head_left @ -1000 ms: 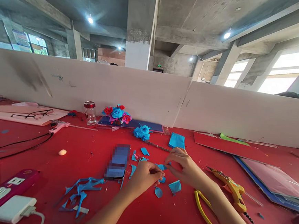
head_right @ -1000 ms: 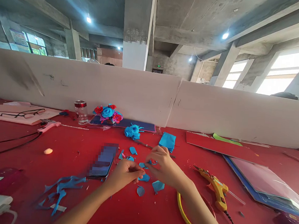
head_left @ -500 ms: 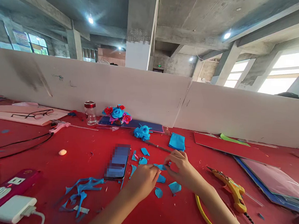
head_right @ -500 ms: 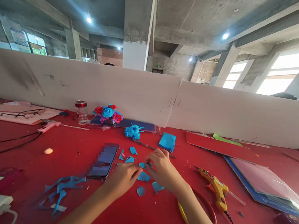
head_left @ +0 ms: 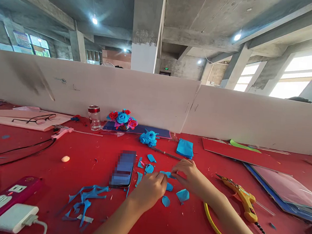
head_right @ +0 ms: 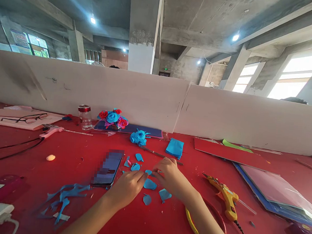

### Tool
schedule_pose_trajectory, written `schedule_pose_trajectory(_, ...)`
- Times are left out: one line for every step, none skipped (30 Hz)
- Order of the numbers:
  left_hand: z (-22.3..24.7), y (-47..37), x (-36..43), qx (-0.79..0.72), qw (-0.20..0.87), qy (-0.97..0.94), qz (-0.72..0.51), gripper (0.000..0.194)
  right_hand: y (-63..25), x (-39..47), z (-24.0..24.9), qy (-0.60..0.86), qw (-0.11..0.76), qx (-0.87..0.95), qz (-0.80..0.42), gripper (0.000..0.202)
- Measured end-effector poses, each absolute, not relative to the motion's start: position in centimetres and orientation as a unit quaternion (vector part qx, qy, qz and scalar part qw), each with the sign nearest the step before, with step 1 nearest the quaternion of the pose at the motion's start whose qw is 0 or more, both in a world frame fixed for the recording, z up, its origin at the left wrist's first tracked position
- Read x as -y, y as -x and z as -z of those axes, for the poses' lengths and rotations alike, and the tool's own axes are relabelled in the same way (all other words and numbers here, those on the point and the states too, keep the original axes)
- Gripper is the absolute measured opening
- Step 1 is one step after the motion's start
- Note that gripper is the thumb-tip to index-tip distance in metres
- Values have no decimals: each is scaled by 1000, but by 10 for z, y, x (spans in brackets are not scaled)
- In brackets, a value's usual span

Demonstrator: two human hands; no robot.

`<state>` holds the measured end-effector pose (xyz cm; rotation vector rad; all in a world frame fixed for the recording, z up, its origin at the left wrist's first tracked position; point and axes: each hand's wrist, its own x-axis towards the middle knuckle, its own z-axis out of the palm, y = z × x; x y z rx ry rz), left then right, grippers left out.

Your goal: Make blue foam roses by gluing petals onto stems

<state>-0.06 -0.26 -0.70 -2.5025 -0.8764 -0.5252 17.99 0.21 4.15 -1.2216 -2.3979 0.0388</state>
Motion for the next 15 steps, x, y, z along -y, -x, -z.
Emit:
schedule_pose_trajectory(7, 1, 3, 313, 224, 903, 191, 23, -181, -3, -41, 438, 223, 870, -21, 12)
schedule_pose_trajectory(7, 1, 3, 309, 230, 903, 193, 23, -182, -3, -41, 435, 223, 872, -26, 13)
schedule_pose_trajectory(8, 1, 3, 306, 235, 901, 196, 23, -183, -3, -41, 433, 223, 873, -29, 14)
schedule_pose_trajectory(8, 2, 3, 305, 239, 900, 199, 23, -184, -3, -42, 433, 223, 873, -31, 15)
schedule_pose_trajectory(8, 2, 3, 304, 241, 899, 204, 23, -185, -3, -42, 433, 223, 873, -33, 17)
schedule_pose_trajectory(8, 2, 3, 304, 243, 897, 210, 23, -186, -3, -43, 435, 224, 871, -36, 19)
schedule_pose_trajectory(8, 2, 3, 303, 244, 896, 216, 22, -187, -2, -43, 437, 226, 870, -40, 20)
schedule_pose_trajectory(8, 2, 3, 302, 245, 894, 224, 21, -187, -2, -43, 438, 227, 869, -45, 20)
schedule_pose_trajectory(8, 1, 3, 300, 246, 892, 231, 20, -188, -1, -43, 439, 229, 868, -51, 19)
schedule_pose_trajectory(8, 1, 3, 298, 248, 890, 239, 20, -189, -1, -43, 439, 230, 867, -57, 16)
schedule_pose_trajectory(8, 1, 3, 296, 250, 889, 245, 19, -189, -1, -42, 438, 233, 866, -63, 13)
schedule_pose_trajectory(7, 1, 3, 295, 253, 887, 250, 19, -189, -1, -42, 437, 236, 865, -68, 10)
schedule_pose_trajectory(7, 1, 3, 294, 255, 885, 254, 19, -190, -1, -41, 435, 239, 865, -72, 8)
schedule_pose_trajectory(7, 1, 3, 294, 257, 884, 258, 19, -190, -1, -41, 432, 241, 866, -74, 6)
schedule_pose_trajectory(6, 1, 4, 294, 259, 882, 260, 19, -189, 0, -40, 430, 243, 866, -76, 5)
